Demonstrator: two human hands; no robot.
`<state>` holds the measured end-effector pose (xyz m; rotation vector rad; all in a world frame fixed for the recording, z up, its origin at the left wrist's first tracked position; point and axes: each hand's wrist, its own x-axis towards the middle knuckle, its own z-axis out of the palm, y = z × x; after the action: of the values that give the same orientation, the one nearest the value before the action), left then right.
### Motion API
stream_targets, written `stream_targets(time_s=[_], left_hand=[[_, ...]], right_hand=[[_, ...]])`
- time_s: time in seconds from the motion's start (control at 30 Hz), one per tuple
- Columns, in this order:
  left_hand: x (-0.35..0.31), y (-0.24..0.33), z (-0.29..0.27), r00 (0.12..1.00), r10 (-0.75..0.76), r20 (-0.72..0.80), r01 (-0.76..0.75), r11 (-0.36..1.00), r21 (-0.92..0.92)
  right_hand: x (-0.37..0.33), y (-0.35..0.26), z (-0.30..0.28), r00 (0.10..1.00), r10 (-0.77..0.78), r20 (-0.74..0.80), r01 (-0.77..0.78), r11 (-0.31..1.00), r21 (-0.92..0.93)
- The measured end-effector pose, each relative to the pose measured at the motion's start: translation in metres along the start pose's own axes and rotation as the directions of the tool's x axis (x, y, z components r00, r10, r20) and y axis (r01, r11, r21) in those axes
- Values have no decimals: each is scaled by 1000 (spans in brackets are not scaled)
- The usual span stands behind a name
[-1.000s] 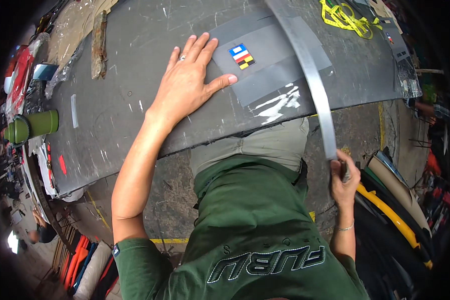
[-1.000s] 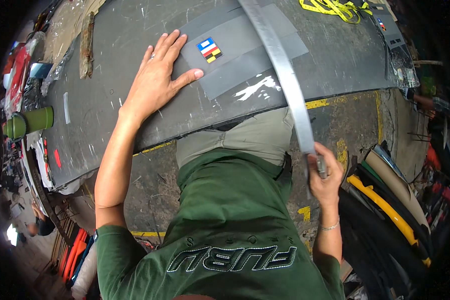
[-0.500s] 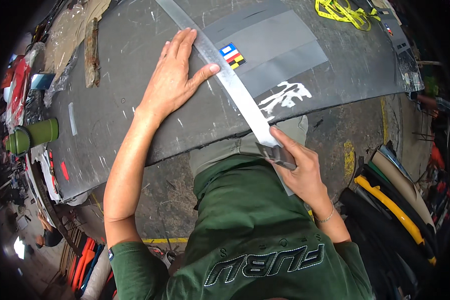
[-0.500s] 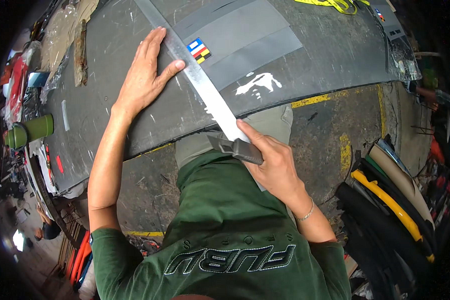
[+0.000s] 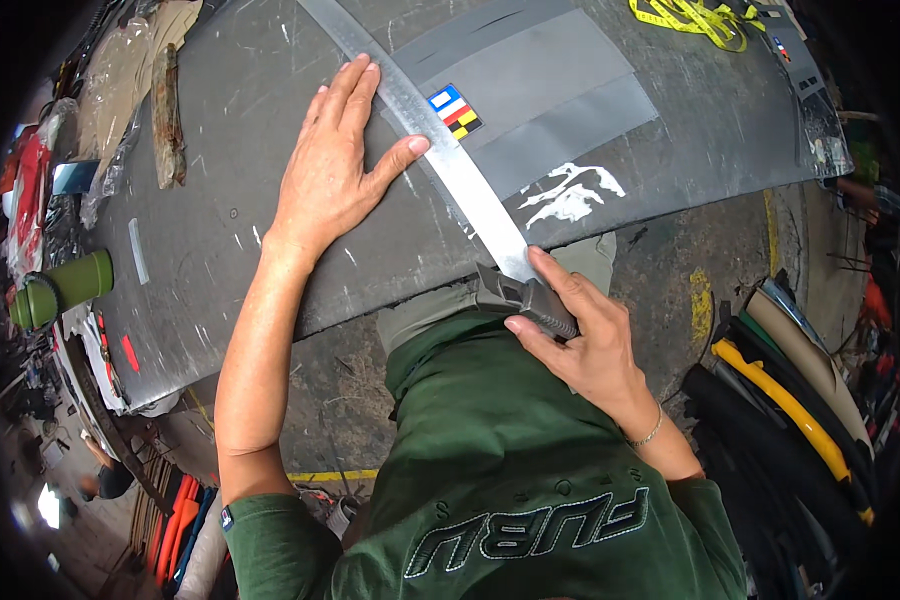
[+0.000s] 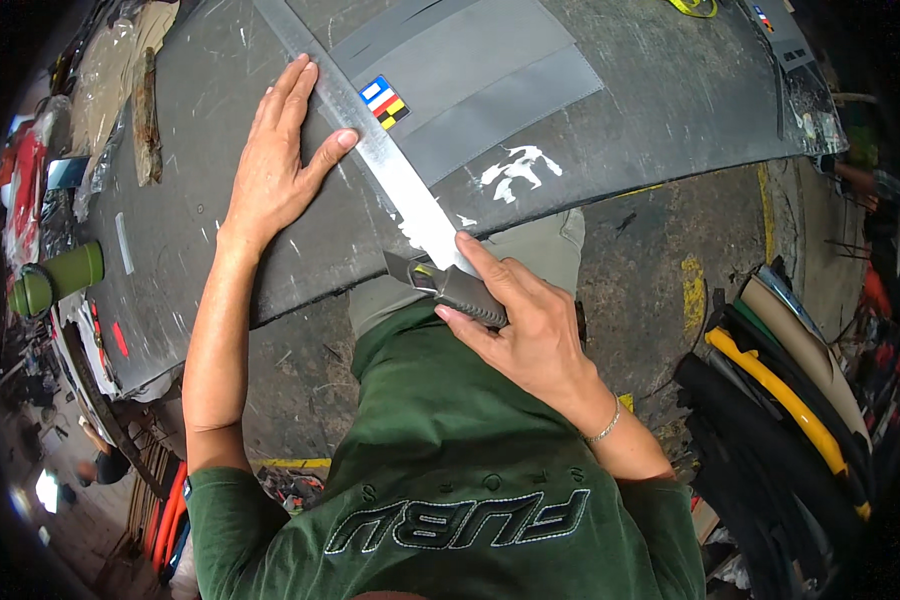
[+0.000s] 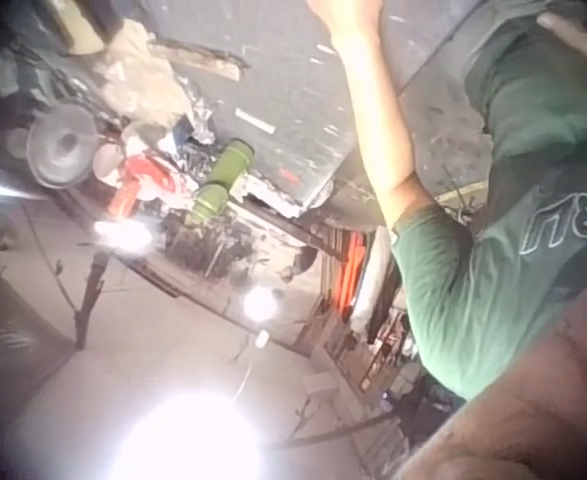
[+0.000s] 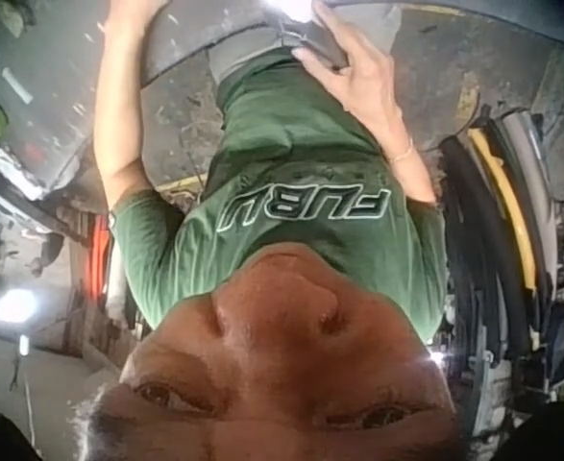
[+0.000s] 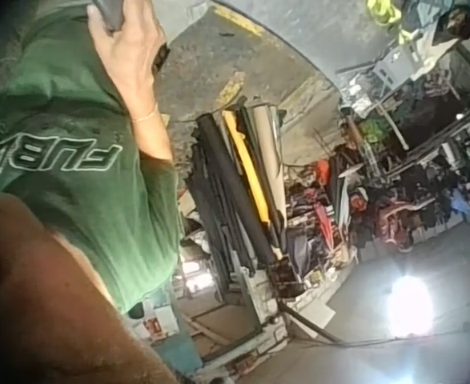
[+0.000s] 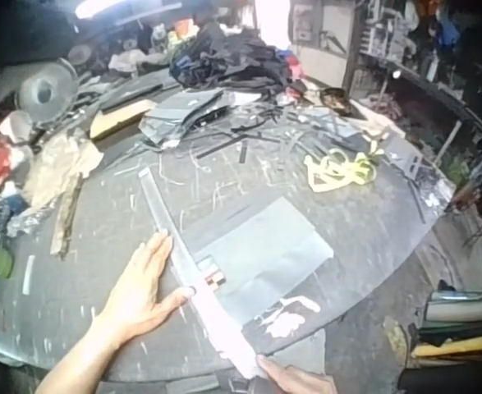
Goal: Cutting pieces of grey fabric using a utility knife and a straight-edge metal ruler on a workbench.
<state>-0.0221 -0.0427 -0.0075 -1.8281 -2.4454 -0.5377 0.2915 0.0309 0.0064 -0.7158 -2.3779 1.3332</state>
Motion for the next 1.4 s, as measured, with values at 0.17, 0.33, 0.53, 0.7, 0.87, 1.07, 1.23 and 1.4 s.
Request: stream_targets(time_s=[0.17, 0.33, 0.53, 0.7, 0.87, 1.07, 1.23, 1.4], left_hand=[[-2, 3, -3, 1000, -12, -9, 12, 999, -32], [1, 4, -5, 1000, -13, -2, 12, 998, -60], [1, 6, -5, 1000, -6, 3, 7, 998, -61], [1, 7, -8, 1000, -25, 5, 25, 997, -74], [-1, 8, -7, 1000, -23, 7, 23, 998, -56], [-2, 9, -7, 999, -39, 5, 39, 997, -70], [0, 9, -8, 999, -39, 6, 40, 996, -85], [0, 8, -7, 999, -36, 6, 36, 995, -91]], right_hand=[[3, -4, -1, 999, 27, 42, -26, 999, -23], [4, -4, 1, 1000, 1, 18, 0, 999, -35], [6, 0, 2, 1000, -26, 5, 26, 999, -47], [7, -1, 0, 999, -33, 7, 33, 998, -44], [5, -1, -1, 1000, 9, 25, -8, 999, -53], [5, 0, 0, 999, 26, 44, -24, 999, -46], [6, 4, 4, 1000, -20, 2, 20, 999, -41], [6, 4, 4, 1000, -28, -13, 27, 999, -18]])
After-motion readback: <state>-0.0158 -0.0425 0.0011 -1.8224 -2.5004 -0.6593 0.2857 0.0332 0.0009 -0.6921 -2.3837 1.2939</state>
